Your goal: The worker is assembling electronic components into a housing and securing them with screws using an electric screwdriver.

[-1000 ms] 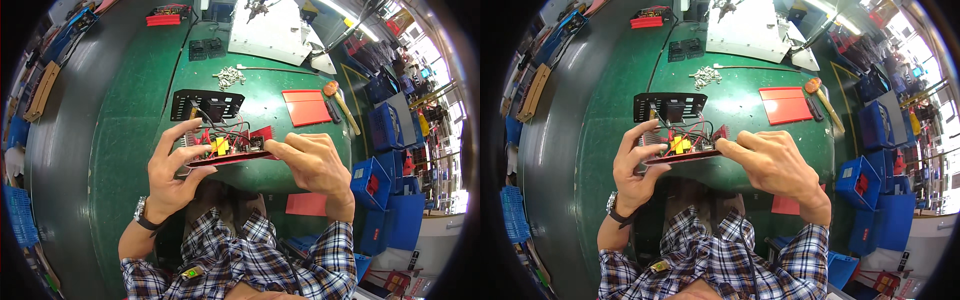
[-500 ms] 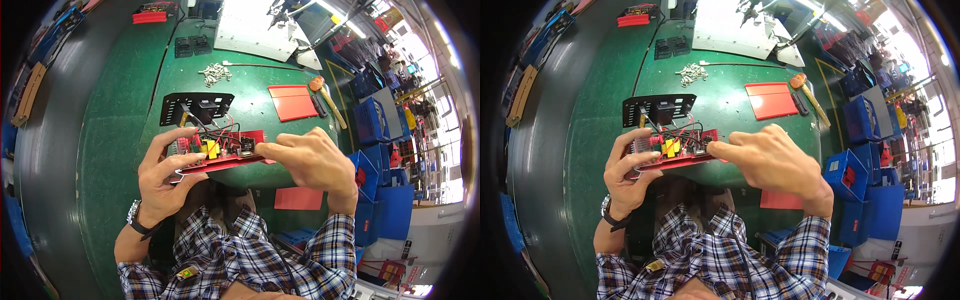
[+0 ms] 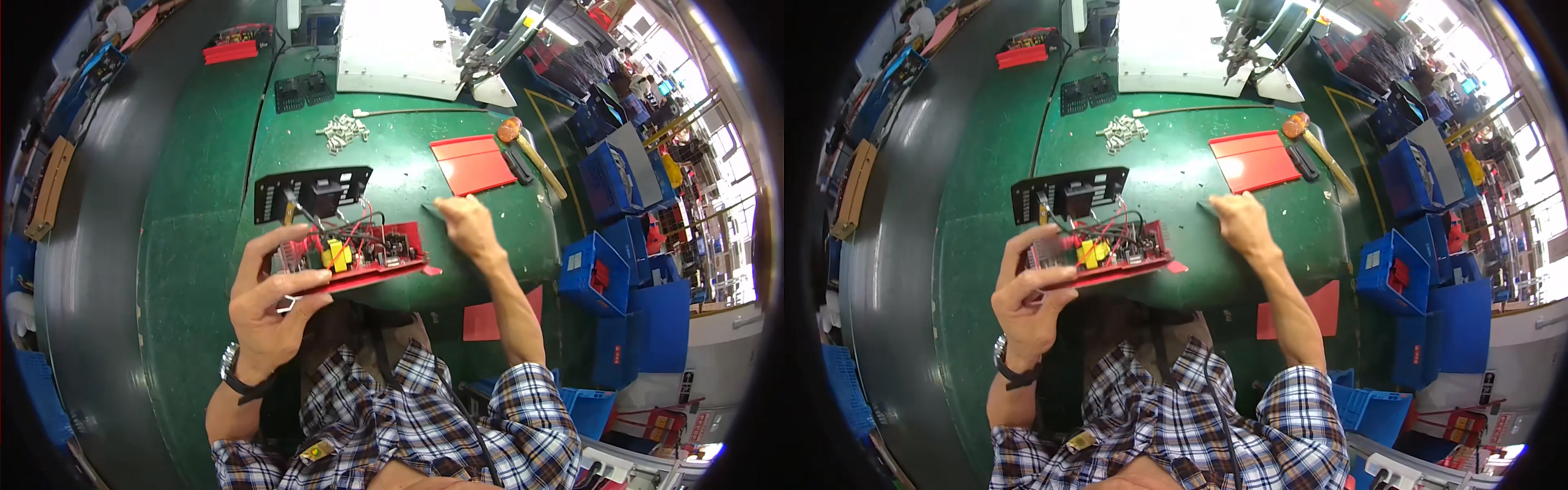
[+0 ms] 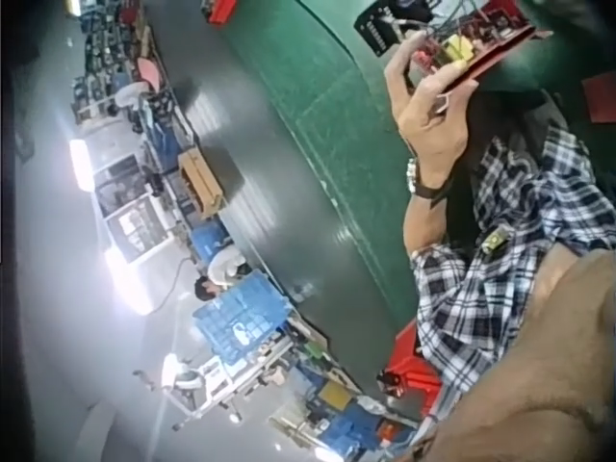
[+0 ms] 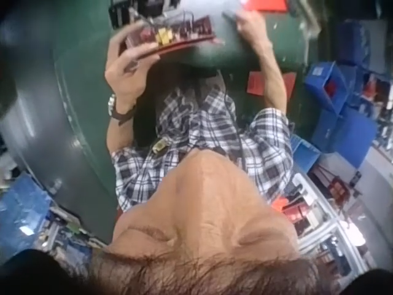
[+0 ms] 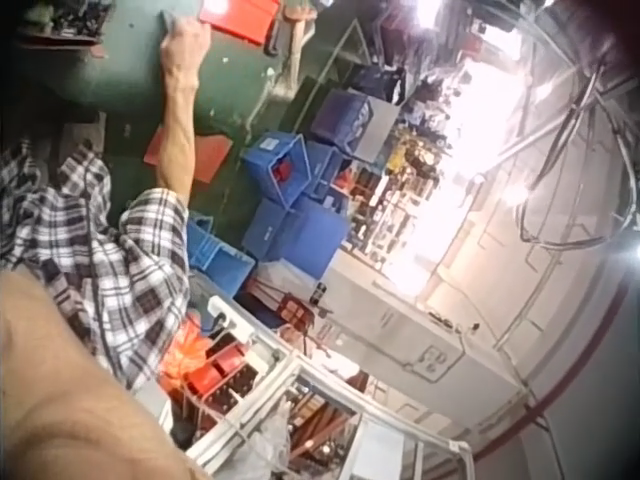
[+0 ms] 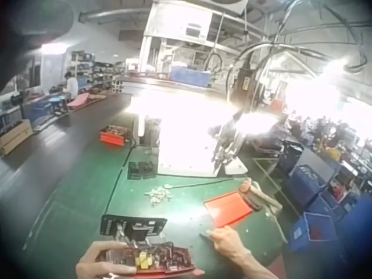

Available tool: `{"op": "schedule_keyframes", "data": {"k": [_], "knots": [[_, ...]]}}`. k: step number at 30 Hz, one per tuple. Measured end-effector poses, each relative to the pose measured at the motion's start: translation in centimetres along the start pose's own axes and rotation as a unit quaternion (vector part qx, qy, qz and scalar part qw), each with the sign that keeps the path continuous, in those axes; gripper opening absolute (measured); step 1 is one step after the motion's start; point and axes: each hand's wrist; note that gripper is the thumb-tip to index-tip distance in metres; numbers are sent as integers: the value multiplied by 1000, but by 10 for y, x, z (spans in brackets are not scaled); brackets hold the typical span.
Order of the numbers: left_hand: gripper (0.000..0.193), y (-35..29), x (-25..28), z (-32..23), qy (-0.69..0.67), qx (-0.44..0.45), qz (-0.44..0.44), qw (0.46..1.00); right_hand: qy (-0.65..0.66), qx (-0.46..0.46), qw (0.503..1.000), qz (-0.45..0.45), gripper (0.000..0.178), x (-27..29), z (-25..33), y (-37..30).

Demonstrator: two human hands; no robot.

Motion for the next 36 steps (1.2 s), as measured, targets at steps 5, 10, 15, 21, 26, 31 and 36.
{"op": "schedule_keyframes", "data": {"k": [5, 10, 15, 21, 26, 31, 36], "knots": [[30, -18, 3, -3, 31, 26, -23, 999, 19, 37, 998, -48, 32, -20, 34, 47], [23, -20, 0, 1, 40, 31, -42, 998, 179, 30, 982, -61, 36, -54, 35, 166], [24, -14, -4, 4, 39, 20, -36, 998, 58, -15, 997, -53, 31, -96, 20, 220], [26, -12, 2, 6, 49, 6, -31, 998, 179, 5, 983, -51, 20, -76, 36, 201], [28, 1, 4, 8, 35, -9, -23, 999, 480, 6, 877, -25, 26, 32, 55, 149], [27, 0, 8, 13, 30, -11, -24, 999, 340, 177, 923, 35, 23, 136, 139, 75], [29, 2, 5, 12, 29, -12, -34, 999, 233, 324, 912, 97, 27, 137, 168, 52]]}}
Point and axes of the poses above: each hand's wrist, its own y-axis towards the middle knuckle, its own x-axis out of the back of the hand, z = x × y, and after that the axes turned 11 degrees about z, right-handed
